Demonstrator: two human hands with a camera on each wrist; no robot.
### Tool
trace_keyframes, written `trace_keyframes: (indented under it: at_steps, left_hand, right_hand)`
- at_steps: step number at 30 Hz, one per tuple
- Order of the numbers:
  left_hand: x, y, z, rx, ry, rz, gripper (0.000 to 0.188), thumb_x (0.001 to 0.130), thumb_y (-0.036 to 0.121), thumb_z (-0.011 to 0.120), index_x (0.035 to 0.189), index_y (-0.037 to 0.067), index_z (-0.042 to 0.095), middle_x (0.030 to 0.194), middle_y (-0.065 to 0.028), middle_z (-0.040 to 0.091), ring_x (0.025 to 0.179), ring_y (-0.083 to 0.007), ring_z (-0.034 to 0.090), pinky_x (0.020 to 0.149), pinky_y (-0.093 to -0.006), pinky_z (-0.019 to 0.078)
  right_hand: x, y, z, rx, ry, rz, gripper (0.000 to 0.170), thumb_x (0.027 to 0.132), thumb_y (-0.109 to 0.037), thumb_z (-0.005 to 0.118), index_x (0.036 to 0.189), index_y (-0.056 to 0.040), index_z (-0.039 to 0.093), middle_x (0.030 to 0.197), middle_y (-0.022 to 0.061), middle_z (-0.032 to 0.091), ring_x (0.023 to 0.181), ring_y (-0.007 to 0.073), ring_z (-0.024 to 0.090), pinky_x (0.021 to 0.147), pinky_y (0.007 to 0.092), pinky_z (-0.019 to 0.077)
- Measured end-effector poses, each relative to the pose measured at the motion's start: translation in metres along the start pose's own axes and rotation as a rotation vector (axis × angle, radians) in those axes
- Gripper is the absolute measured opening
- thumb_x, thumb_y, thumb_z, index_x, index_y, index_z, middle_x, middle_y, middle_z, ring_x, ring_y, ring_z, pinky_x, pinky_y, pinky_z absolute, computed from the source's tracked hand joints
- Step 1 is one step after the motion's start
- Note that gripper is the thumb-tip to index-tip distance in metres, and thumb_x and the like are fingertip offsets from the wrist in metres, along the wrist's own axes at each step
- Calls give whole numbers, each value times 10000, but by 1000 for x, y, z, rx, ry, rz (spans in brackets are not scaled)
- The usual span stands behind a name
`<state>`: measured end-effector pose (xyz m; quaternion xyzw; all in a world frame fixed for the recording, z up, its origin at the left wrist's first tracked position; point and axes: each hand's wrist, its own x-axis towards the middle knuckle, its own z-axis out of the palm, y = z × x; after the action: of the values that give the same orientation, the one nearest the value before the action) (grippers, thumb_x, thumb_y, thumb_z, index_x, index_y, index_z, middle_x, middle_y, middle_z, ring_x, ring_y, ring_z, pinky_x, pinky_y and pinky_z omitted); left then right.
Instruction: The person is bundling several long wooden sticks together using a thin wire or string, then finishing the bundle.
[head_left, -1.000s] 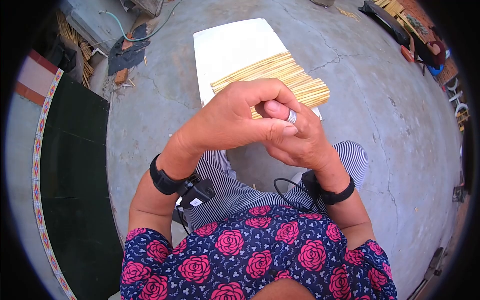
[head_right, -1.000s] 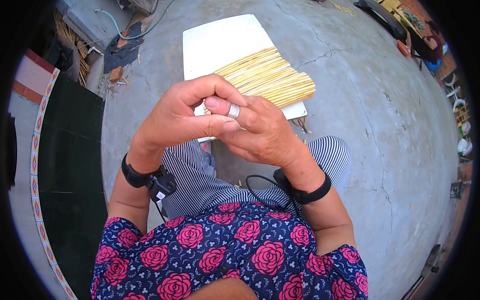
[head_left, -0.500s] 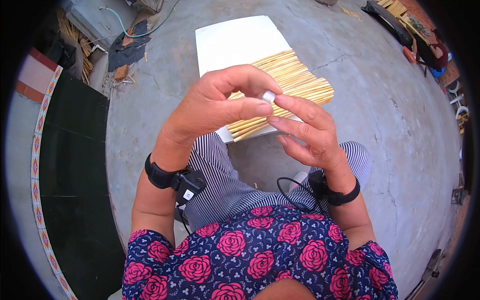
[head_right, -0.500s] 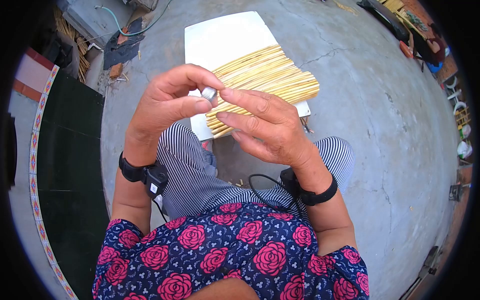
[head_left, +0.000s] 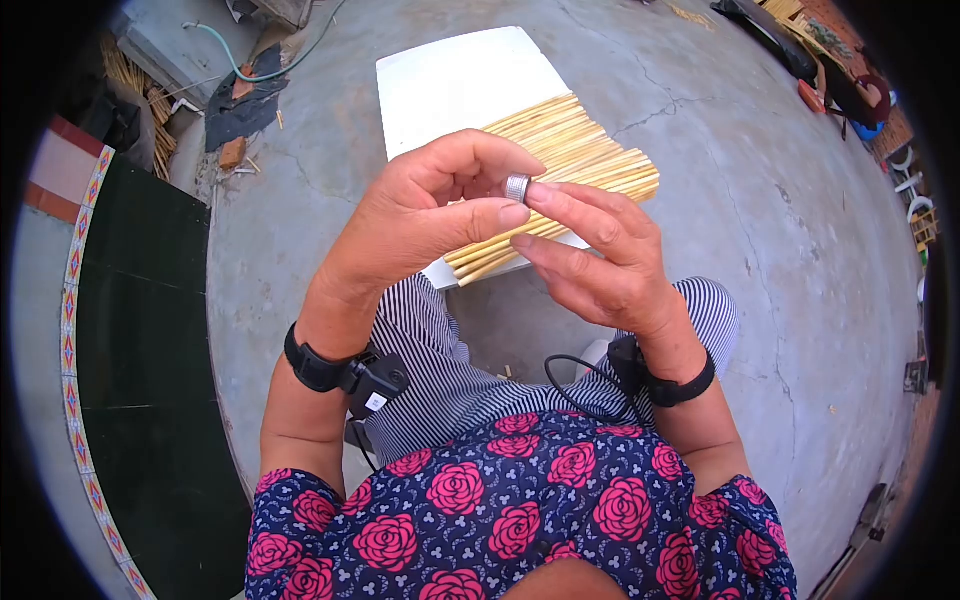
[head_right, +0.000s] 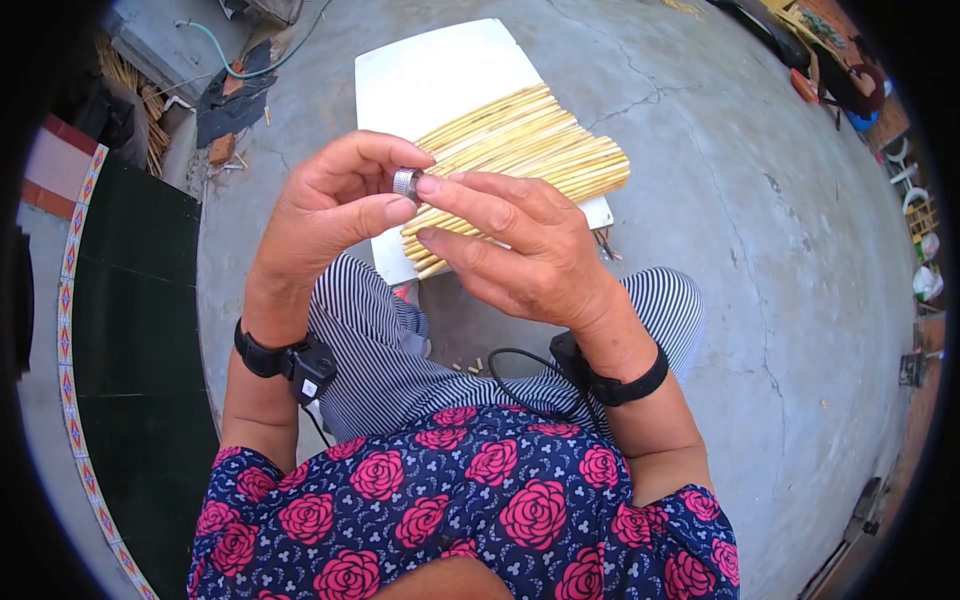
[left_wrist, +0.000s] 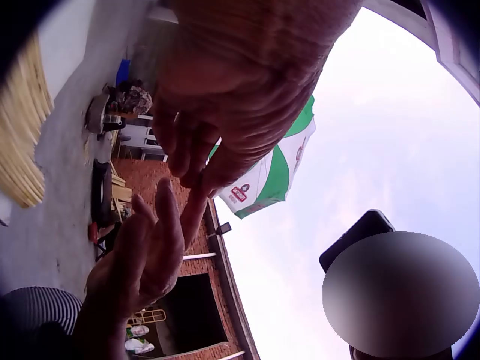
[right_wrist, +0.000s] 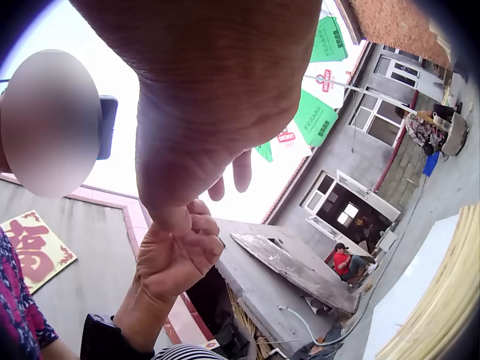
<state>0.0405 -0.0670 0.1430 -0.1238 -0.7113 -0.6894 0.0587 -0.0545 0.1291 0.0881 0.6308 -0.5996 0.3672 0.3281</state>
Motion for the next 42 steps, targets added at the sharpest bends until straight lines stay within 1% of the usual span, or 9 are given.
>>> trace_keyframes:
  at_steps: [8, 17, 21, 28, 32, 35, 38, 40, 42]
  left_hand:
    - [2, -7, 0, 300, -50, 65, 309, 828, 51, 720, 1127, 22, 647, 1015, -26, 636, 838, -85, 551, 722, -221, 463]
    - [4, -9, 2, 352, -152, 111, 306, 791, 66, 752, 1085, 21, 681, 937, -18, 643, 813, -80, 556, 713, -223, 458]
    - [5, -14, 4, 374, -159, 150, 317, 788, 63, 753, 1095, 23, 683, 882, -1, 624, 794, -77, 554, 694, -217, 453]
    - [4, -8, 3, 425, -158, 86, 339, 804, 78, 744, 1131, 28, 670, 929, -13, 641, 855, -85, 587, 723, -216, 477]
    - [2, -15, 4, 312, -128, 80, 371, 839, 96, 715, 1195, 30, 633, 988, -34, 645, 889, -92, 593, 771, -223, 489]
    - [-1, -9, -10, 314, -60, 57, 356, 884, 120, 674, 1222, 26, 612, 1028, -55, 654, 913, -103, 609, 813, -238, 495]
    - [-11, 17, -41, 372, 35, 7, 323, 928, 159, 627, 1218, 20, 612, 1024, -70, 668, 928, -117, 621, 831, -248, 496]
    - [-19, 27, -66, 452, 84, 31, 308, 950, 187, 598, 1208, 19, 617, 1009, -74, 678, 934, -120, 625, 830, -250, 496]
    - [-25, 24, -96, 451, 159, -31, 315, 949, 217, 600, 1194, 20, 624, 981, -71, 685, 921, -116, 622, 820, -254, 495]
  right_hand:
    - [-4, -1, -2, 10, -57, 6, 281, 662, -116, 728, 942, -115, 701, 1233, 39, 614, 1063, 234, 620, 825, 350, 526]
    - [-3, -10, 5, 218, -81, 62, 233, 672, -91, 757, 898, -73, 703, 1022, 65, 629, 824, 248, 672, 677, 354, 554]
    - [0, -13, 5, 217, -87, 61, 218, 677, -91, 762, 884, -68, 696, 967, 55, 623, 794, 241, 664, 657, 347, 549]
    - [1, -12, 3, 186, -107, 67, 238, 671, -83, 757, 898, -64, 687, 1002, 67, 637, 831, 253, 668, 681, 351, 553]
    - [-3, -9, 8, 206, -38, 98, 284, 682, -49, 740, 961, -59, 689, 1070, 84, 649, 843, 262, 667, 711, 355, 552]
    - [-2, -2, 1, 144, -65, 162, 330, 708, -12, 718, 1034, -59, 688, 1101, 95, 657, 844, 270, 666, 736, 348, 545]
    - [-13, 8, 2, 76, -18, 336, 299, 757, 0, 695, 1051, -54, 696, 1038, 101, 680, 820, 246, 661, 734, 319, 529]
    - [-18, 11, 1, 107, -2, 573, 252, 795, -2, 674, 1041, -45, 700, 953, 84, 691, 781, 190, 644, 708, 290, 512]
    - [-22, 13, 1, 176, 21, 787, 213, 830, -10, 652, 1035, -39, 704, 878, 61, 691, 748, 137, 620, 686, 264, 494]
